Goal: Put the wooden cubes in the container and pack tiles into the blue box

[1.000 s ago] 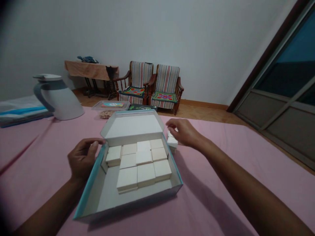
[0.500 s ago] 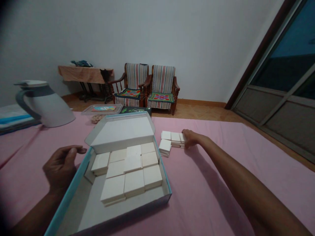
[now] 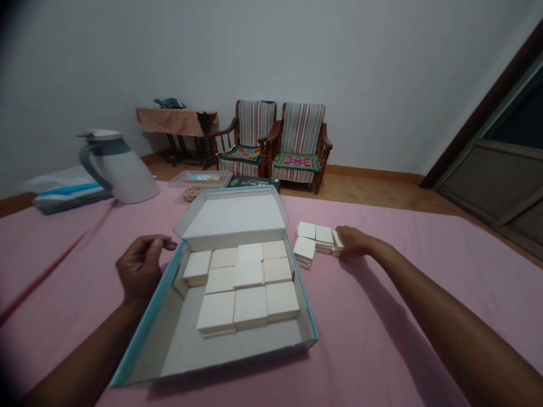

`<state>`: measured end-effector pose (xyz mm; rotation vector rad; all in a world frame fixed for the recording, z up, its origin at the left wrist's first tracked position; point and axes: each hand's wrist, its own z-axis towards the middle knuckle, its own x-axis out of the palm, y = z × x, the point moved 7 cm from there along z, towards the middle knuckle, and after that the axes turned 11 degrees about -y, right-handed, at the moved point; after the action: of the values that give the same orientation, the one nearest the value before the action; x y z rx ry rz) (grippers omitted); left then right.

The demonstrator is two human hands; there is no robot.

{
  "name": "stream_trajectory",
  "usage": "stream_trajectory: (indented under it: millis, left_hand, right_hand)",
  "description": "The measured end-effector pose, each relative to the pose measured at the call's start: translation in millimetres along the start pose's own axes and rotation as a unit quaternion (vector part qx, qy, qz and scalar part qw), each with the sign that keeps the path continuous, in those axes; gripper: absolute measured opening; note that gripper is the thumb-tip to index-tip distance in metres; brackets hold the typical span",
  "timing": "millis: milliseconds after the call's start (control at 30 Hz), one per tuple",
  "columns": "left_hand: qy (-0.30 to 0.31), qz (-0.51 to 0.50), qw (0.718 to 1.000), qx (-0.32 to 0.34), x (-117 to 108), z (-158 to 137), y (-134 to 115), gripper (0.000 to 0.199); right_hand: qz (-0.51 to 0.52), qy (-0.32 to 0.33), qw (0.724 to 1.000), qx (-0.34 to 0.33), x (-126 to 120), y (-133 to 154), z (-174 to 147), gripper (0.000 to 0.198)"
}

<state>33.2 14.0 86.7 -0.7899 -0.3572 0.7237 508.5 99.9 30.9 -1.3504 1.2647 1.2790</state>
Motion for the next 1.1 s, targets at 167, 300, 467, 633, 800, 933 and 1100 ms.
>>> stream_trajectory:
  millis: [167,300,467,633,800,933,1100]
  left_hand:
    - [0.003,-0.02,1.0,-0.005,-1,-1,5,0.012]
    - [0.005,-0.035,0.999,-0.006,-1,-2,3,0.013]
    - [0.001,-0.049,0.999,-0.004,-1,-2,-4,0.014]
    - [-0.005,-0.059,0.998,0.0,-4,-1,-9,0.015]
    - [-0.001,-0.062,0.998,-0.005,-5,-2,-8,0.016]
    - [0.002,-0.061,0.998,-0.009,-5,-3,-8,0.016]
    - [0.002,-0.066,0.998,-0.017,-6,-3,-10,0.018]
  right_hand:
    - [0.025,-0.022,0.999,0.009,6,-13,-13,0.034]
    - [0.043,-0.029,0.998,0.04,-10,-24,-38,0.027]
    - [0.049,-0.095,0.993,-0.041,-82,19,-68,0.014]
    - [0.079,-0.07,0.984,-0.142,-121,134,-88,0.023]
    - [0.189,0.006,0.945,-0.267,-101,255,-98,0.032]
    - [0.281,0.028,0.906,-0.316,-72,312,-96,0.041]
    - [0.333,-0.007,0.896,-0.293,-47,331,-85,0.048]
